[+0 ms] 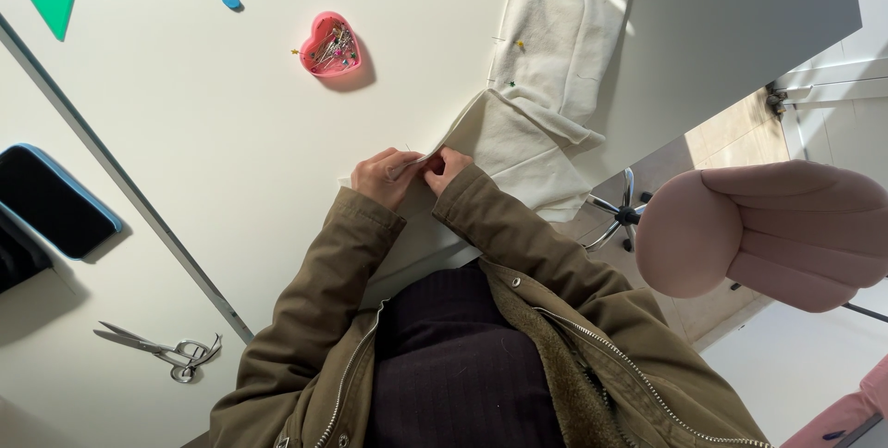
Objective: The person folds a piece of white fabric on a white table and secures the edges with straight pins. They repeatedly align the fabric layers and insert pins from a heart-shaped container to hold the folds in place.
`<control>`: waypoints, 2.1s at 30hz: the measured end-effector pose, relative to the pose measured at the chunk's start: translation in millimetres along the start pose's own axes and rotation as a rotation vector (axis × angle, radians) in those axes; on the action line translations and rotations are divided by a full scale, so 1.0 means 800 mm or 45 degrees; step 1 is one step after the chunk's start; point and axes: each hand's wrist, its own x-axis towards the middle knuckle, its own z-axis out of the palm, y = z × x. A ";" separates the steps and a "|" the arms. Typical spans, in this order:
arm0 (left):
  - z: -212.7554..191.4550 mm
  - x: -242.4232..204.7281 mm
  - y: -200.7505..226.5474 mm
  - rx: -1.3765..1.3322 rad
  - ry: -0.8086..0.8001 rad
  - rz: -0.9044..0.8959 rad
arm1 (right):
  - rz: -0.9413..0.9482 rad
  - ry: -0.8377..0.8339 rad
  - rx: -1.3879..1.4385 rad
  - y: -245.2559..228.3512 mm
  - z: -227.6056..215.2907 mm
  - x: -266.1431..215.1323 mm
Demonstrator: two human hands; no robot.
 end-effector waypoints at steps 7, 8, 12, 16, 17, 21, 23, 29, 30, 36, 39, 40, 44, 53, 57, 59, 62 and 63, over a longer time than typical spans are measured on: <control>0.015 0.010 -0.040 -0.331 0.183 -0.276 | 0.010 -0.109 0.371 -0.037 -0.015 -0.020; 0.017 0.012 -0.045 -0.330 0.176 -0.277 | 0.015 -0.106 0.374 -0.035 -0.016 -0.019; 0.023 0.007 -0.060 -0.559 0.082 -0.456 | -0.044 -0.107 0.403 -0.020 -0.008 -0.020; 0.015 0.011 -0.056 -0.656 -0.051 -0.617 | 0.001 -0.126 0.407 -0.016 -0.008 -0.016; 0.017 0.009 -0.061 -0.656 -0.045 -0.621 | 0.000 -0.133 0.406 -0.011 -0.005 -0.017; 0.016 0.014 -0.063 -0.624 -0.108 -0.571 | 0.041 -0.125 0.421 -0.006 -0.005 -0.014; 0.015 0.013 -0.058 -0.564 -0.122 -0.557 | 0.049 -0.126 0.396 -0.006 -0.006 -0.014; 0.013 0.015 -0.068 -0.604 -0.076 -0.482 | 0.066 -0.234 0.554 0.009 -0.005 0.001; 0.008 0.017 -0.068 -0.517 -0.045 -0.399 | 0.070 -0.223 0.532 0.005 -0.005 0.001; -0.083 0.028 0.003 0.260 -0.184 -0.518 | -0.061 -0.242 0.471 0.016 -0.044 0.004; -0.122 0.013 -0.005 0.353 -0.295 -0.637 | -0.419 -0.052 -0.354 -0.009 -0.092 -0.001; -0.132 0.007 -0.013 0.287 -0.352 -0.680 | -0.635 0.050 -0.830 -0.014 -0.107 -0.004; -0.127 -0.026 -0.077 0.307 -0.319 -0.555 | -0.611 -0.092 -1.071 0.027 -0.099 0.012; -0.127 -0.033 -0.025 0.394 -0.063 -0.739 | -0.614 -0.064 -1.147 0.032 -0.100 0.015; -0.091 -0.049 -0.002 1.080 -0.218 -0.401 | -0.536 -0.478 -1.126 -0.047 -0.142 0.047; -0.053 -0.060 0.013 1.139 -0.266 -0.195 | -0.711 -0.534 -1.064 -0.095 -0.141 0.077; -0.005 -0.054 0.020 0.907 -0.348 0.217 | -0.884 -0.290 -0.738 -0.158 -0.095 0.142; 0.004 -0.053 0.012 1.048 -0.274 0.199 | -0.986 -0.174 -0.674 -0.175 -0.070 0.162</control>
